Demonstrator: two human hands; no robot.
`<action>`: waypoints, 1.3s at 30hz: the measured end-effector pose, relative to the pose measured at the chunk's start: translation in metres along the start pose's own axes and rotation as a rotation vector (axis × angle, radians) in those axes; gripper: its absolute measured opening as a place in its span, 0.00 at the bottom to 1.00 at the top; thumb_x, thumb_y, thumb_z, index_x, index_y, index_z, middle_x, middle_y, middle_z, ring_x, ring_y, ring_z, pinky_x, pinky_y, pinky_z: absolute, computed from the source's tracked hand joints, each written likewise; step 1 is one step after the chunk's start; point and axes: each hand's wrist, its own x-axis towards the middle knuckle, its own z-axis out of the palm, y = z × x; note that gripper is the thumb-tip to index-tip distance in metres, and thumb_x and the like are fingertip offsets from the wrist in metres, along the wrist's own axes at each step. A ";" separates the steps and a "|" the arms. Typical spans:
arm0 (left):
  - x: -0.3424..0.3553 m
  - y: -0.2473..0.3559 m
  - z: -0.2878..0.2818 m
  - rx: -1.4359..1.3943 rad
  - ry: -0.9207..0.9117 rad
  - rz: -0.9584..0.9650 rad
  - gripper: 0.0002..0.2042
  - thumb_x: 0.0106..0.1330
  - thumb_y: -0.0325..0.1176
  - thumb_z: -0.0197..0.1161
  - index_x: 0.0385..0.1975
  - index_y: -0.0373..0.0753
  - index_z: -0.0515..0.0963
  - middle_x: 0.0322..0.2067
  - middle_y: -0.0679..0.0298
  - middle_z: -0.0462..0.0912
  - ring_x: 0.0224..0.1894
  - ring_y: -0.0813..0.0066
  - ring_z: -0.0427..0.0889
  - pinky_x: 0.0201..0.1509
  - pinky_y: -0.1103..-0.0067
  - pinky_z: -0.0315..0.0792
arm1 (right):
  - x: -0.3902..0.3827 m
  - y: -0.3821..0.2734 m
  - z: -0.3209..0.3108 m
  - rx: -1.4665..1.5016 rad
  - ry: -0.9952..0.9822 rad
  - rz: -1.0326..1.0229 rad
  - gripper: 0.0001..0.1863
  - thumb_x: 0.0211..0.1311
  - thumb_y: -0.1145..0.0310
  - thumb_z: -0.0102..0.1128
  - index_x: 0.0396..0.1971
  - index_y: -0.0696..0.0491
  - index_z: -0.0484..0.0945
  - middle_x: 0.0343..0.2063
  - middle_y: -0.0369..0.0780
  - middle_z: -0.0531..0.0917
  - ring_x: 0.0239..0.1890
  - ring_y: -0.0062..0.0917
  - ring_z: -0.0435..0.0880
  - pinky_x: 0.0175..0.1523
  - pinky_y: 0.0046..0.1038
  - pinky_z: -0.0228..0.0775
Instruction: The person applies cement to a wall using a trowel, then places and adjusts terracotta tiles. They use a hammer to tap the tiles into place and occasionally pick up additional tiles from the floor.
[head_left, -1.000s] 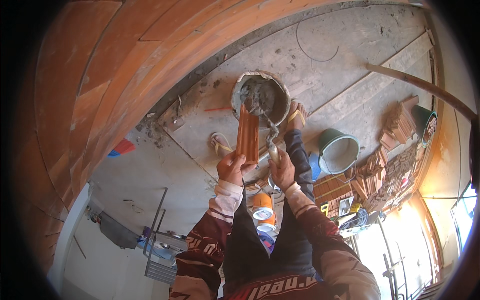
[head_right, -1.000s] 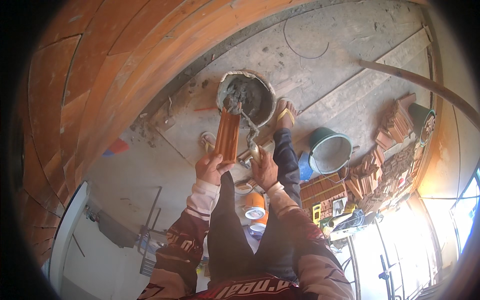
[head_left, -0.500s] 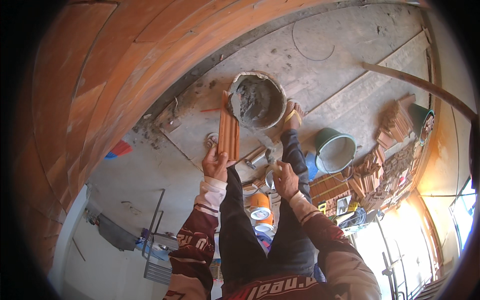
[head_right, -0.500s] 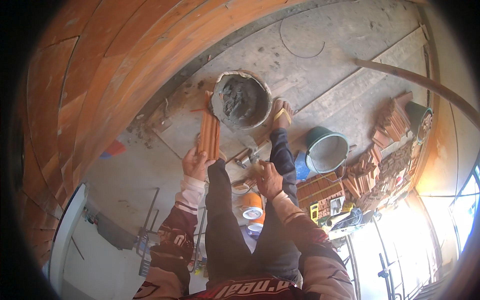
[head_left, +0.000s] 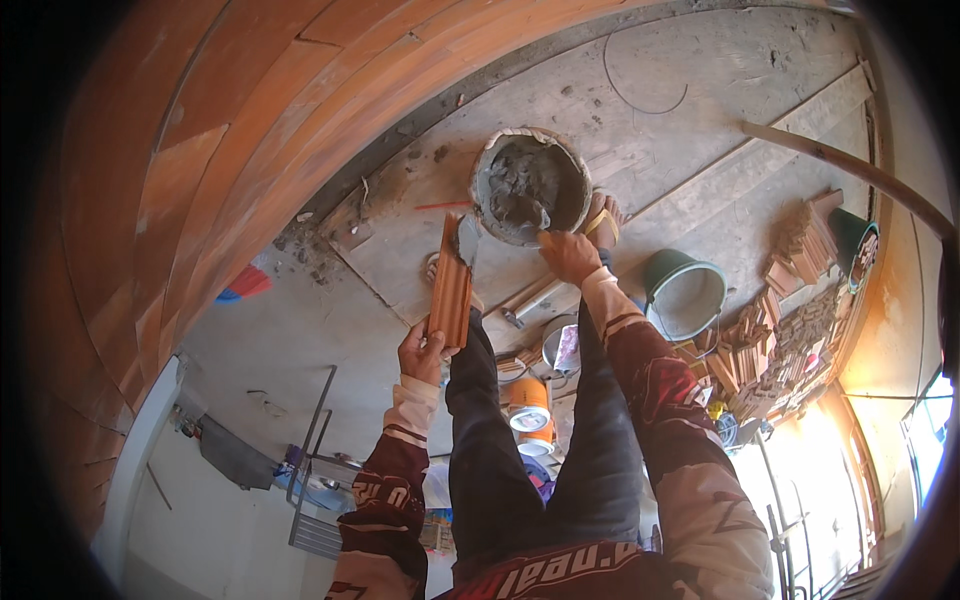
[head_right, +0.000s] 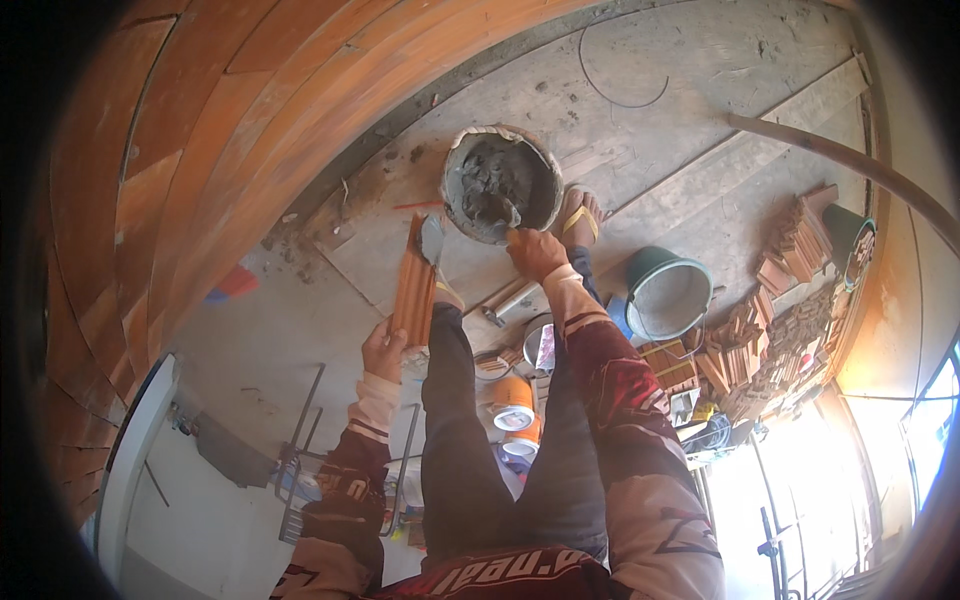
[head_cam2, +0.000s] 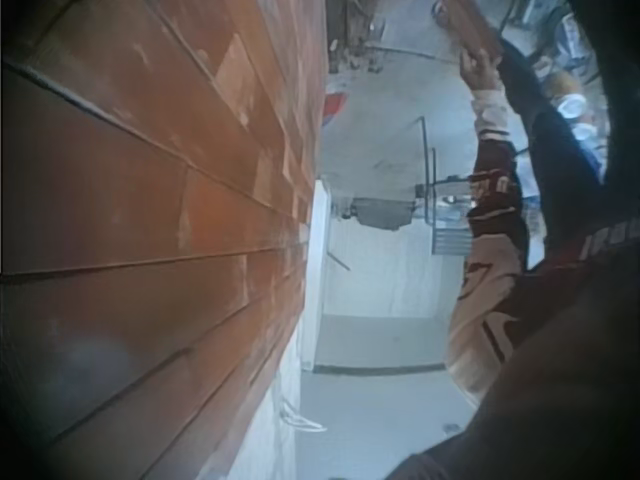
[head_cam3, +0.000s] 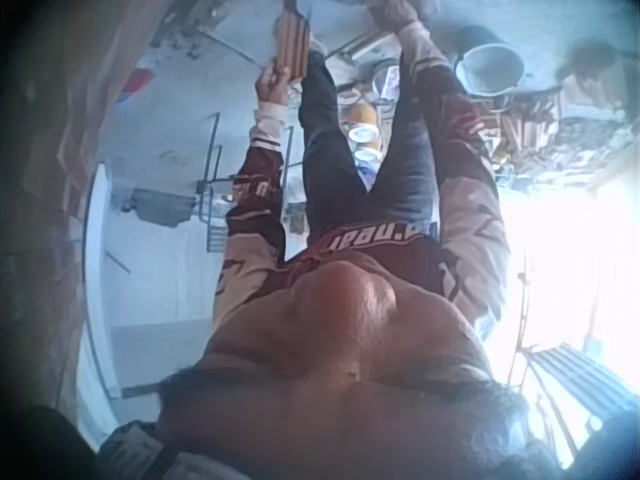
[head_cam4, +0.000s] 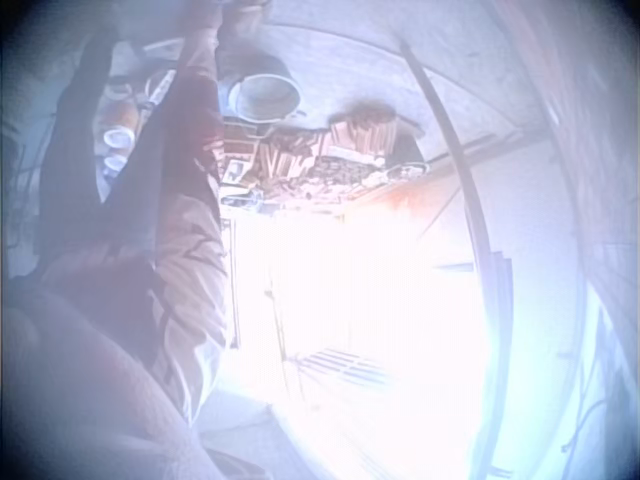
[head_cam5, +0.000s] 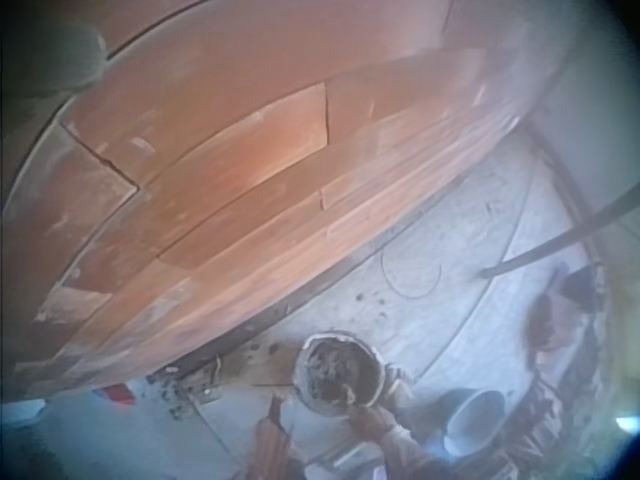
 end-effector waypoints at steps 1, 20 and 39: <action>-0.003 -0.002 -0.001 -0.017 0.003 -0.011 0.21 0.68 0.30 0.57 0.59 0.27 0.67 0.48 0.55 0.76 0.45 0.63 0.82 0.46 0.69 0.83 | 0.004 0.000 -0.004 -0.049 -0.017 -0.040 0.10 0.60 0.60 0.54 0.37 0.50 0.74 0.31 0.46 0.82 0.35 0.47 0.83 0.38 0.46 0.75; -0.013 0.006 -0.003 -0.037 0.056 -0.057 0.21 0.67 0.32 0.60 0.57 0.27 0.70 0.47 0.57 0.77 0.43 0.63 0.83 0.44 0.71 0.83 | -0.042 0.012 -0.033 0.815 -0.238 0.473 0.22 0.60 0.50 0.59 0.38 0.57 0.83 0.19 0.38 0.78 0.16 0.20 0.77 0.18 0.24 0.69; -0.037 0.036 0.025 -0.036 0.055 -0.114 0.22 0.68 0.29 0.57 0.59 0.26 0.66 0.48 0.53 0.77 0.45 0.64 0.81 0.42 0.75 0.83 | 0.008 -0.043 -0.042 0.528 0.097 0.252 0.21 0.60 0.50 0.56 0.34 0.55 0.82 0.29 0.52 0.82 0.36 0.49 0.81 0.41 0.43 0.71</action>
